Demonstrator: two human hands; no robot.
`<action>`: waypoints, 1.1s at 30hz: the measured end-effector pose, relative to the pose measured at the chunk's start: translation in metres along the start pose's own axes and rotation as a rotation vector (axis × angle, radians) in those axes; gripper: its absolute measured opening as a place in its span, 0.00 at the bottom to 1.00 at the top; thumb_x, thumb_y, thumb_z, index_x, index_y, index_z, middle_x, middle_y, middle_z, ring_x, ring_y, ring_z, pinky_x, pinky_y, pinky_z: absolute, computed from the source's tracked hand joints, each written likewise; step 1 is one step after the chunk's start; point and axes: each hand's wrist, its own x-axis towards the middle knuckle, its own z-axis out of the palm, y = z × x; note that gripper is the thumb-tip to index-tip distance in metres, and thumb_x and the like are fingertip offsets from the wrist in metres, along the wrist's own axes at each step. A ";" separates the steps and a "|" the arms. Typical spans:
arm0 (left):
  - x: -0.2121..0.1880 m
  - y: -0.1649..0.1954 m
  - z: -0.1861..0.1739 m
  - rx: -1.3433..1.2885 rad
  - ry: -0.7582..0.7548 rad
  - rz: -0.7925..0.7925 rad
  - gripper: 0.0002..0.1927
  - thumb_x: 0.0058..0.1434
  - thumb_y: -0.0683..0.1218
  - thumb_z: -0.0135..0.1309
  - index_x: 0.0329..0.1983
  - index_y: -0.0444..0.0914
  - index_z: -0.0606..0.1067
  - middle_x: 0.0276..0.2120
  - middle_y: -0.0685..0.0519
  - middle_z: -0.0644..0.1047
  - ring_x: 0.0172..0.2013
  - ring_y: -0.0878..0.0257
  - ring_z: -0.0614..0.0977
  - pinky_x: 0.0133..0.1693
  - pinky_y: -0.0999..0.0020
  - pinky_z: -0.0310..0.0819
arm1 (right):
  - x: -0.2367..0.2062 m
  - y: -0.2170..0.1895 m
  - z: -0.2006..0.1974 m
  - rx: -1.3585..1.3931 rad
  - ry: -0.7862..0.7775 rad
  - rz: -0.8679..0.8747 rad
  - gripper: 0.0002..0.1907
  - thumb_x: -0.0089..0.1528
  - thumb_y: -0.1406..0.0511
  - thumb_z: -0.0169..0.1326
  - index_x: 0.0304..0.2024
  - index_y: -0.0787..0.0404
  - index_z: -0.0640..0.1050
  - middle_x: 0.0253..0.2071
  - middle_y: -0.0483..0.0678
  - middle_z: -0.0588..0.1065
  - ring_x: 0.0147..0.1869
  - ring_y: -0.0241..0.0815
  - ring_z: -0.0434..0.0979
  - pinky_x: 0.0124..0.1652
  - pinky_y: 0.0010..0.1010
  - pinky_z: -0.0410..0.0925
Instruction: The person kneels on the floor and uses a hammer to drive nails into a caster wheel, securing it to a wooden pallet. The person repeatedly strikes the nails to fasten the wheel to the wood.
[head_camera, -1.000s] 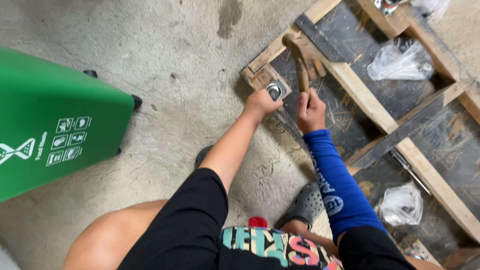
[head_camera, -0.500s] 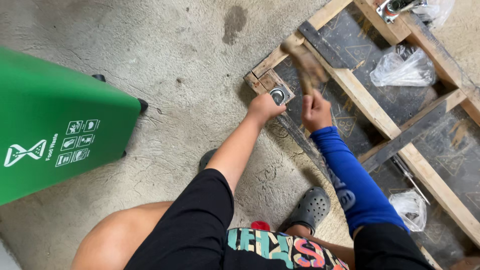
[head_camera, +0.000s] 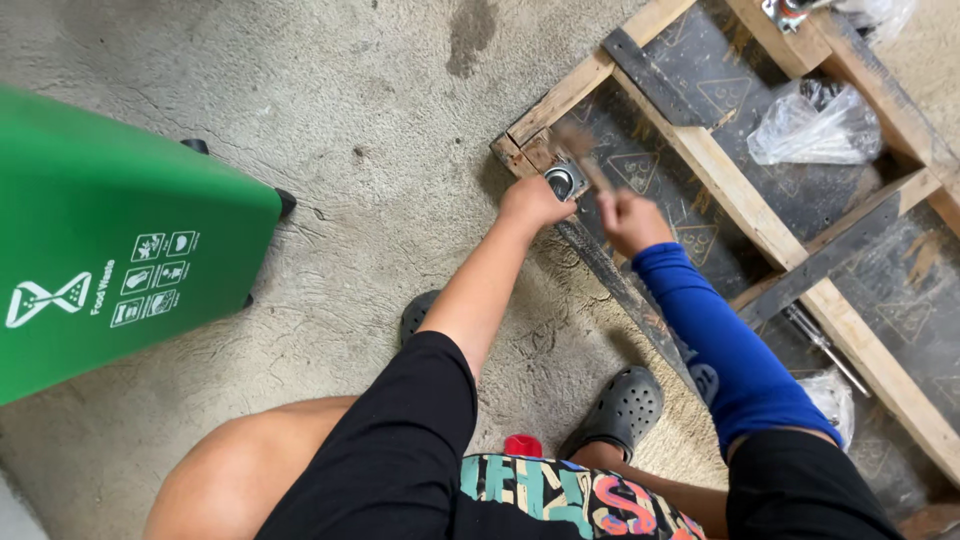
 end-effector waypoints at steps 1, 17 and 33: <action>0.000 0.003 -0.001 0.008 -0.021 -0.043 0.28 0.44 0.62 0.64 0.39 0.36 0.82 0.40 0.40 0.83 0.42 0.48 0.85 0.45 0.58 0.80 | 0.002 0.001 0.003 -0.177 -0.126 0.082 0.26 0.71 0.49 0.47 0.37 0.64 0.81 0.28 0.64 0.76 0.34 0.61 0.77 0.39 0.47 0.69; 0.002 0.000 -0.006 0.061 -0.038 -0.032 0.28 0.42 0.62 0.66 0.39 0.38 0.83 0.40 0.42 0.83 0.42 0.49 0.85 0.46 0.59 0.80 | 0.021 -0.015 -0.008 -0.186 -0.149 0.142 0.29 0.72 0.48 0.45 0.34 0.66 0.79 0.29 0.65 0.76 0.33 0.62 0.76 0.39 0.48 0.69; -0.003 0.008 -0.018 0.056 -0.109 -0.125 0.30 0.43 0.61 0.66 0.45 0.38 0.82 0.45 0.43 0.83 0.46 0.52 0.85 0.48 0.60 0.80 | 0.024 0.001 0.002 -0.232 -0.186 0.247 0.33 0.72 0.45 0.43 0.37 0.67 0.82 0.32 0.66 0.78 0.38 0.64 0.80 0.44 0.52 0.72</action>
